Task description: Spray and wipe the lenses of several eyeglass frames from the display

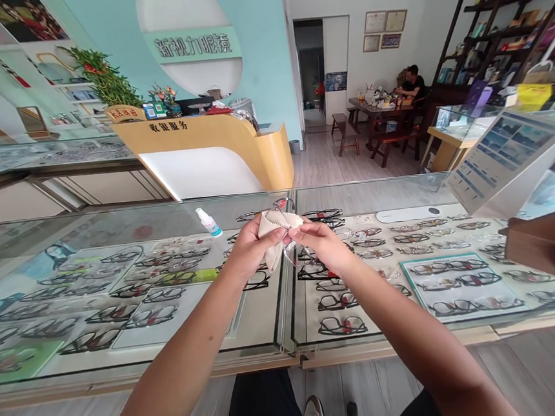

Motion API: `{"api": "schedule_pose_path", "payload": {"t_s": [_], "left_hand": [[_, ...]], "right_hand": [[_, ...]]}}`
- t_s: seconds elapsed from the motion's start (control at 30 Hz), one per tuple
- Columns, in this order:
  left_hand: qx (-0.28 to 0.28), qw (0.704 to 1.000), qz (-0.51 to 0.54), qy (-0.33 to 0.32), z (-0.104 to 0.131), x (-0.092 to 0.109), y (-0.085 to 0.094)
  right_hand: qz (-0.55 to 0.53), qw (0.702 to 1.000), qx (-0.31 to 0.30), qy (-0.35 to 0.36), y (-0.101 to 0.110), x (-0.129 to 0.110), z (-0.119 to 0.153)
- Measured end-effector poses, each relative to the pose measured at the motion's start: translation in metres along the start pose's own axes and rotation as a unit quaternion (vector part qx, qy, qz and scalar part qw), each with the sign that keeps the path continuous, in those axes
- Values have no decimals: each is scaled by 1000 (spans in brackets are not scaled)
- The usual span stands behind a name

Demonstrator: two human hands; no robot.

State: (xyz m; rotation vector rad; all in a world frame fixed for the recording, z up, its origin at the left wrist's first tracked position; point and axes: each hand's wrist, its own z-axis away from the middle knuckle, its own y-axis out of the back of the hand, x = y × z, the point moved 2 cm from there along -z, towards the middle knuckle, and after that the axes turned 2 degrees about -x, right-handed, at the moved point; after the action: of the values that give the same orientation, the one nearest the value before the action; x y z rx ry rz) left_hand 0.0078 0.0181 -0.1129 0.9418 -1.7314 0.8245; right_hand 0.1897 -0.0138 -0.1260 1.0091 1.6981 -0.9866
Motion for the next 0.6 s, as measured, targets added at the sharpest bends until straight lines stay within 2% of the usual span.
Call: {"api": "schedule_pose_path", "payload": {"t_s": [0.37, 0.6], "left_hand": [[52, 997, -11, -55, 4, 6, -14], [108, 992, -42, -47, 3, 0, -5]], "right_hand": [[41, 997, -52, 37, -3, 2, 0], [64, 994, -75, 44, -5, 5, 1]]}}
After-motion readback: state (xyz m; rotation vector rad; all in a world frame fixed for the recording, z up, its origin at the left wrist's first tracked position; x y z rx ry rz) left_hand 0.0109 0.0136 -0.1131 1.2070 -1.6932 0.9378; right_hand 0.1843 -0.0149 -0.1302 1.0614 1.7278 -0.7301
